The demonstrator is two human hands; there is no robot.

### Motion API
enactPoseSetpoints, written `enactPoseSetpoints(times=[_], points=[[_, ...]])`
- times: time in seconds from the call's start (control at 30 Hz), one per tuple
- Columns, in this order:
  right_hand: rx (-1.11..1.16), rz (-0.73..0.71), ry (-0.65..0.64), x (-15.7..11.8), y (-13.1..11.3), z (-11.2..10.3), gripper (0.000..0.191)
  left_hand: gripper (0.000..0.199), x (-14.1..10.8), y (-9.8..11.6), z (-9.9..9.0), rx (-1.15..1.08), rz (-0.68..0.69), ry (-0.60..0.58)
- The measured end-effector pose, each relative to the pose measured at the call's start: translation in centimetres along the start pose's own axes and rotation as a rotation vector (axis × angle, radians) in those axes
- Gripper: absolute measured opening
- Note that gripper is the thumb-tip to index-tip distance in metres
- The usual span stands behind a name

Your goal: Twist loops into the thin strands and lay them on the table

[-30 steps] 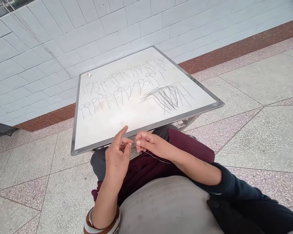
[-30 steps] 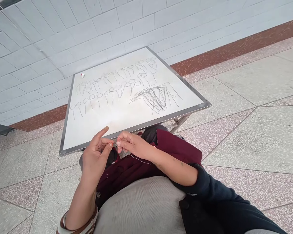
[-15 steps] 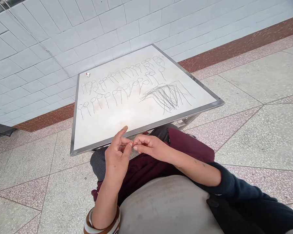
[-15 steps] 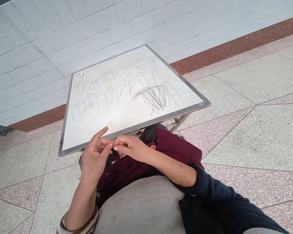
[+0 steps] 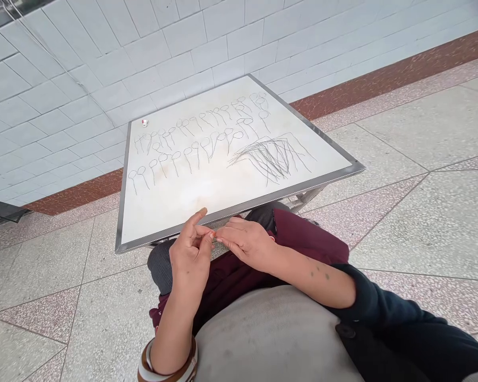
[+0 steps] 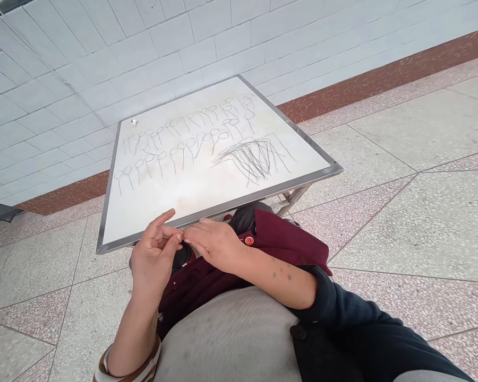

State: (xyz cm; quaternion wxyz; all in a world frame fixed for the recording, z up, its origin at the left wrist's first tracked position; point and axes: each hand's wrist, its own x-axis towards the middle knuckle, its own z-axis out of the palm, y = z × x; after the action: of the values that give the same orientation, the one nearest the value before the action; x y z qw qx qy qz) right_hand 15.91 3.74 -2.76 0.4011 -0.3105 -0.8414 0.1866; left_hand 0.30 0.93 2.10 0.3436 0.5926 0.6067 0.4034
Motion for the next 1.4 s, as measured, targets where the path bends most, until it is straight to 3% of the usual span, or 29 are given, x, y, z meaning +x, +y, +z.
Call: enactPoseSetpoints(times=[0.27, 0.5, 0.77, 0.97, 1.23, 1.4], points=[[-0.21, -0.052, 0.011, 0.1, -0.3, 0.1, 0.032, 0.044, 0.2, 0.0, 0.0, -0.044, -0.015, 0.022], [-0.168, 0.061, 0.111, -0.1, -0.4, 0.1, 0.022, 0.05, 0.2, 0.6, 0.2, -0.078, -0.012, 0.025], [-0.149, 0.035, 0.154, 0.1, -0.8, 0.0, 0.025, 0.04, 0.1, 0.4, 0.7, -0.196, -0.009, 0.084], [-0.123, 0.083, 0.153, 0.0, -0.6, 0.3, 0.024, 0.037, 0.0, 0.6, 0.8, -0.238, 0.012, 0.115], [-0.022, 0.126, 0.087, 0.0, -0.6, 0.1, 0.026, 0.043, -0.1, 0.5, 0.2, -0.148, 0.015, 0.055], [-0.015, 0.15, 0.036, -0.5, -0.5, -0.3, 0.026, 0.037, 0.0, 0.4, -0.8, -0.125, 0.021, 0.189]])
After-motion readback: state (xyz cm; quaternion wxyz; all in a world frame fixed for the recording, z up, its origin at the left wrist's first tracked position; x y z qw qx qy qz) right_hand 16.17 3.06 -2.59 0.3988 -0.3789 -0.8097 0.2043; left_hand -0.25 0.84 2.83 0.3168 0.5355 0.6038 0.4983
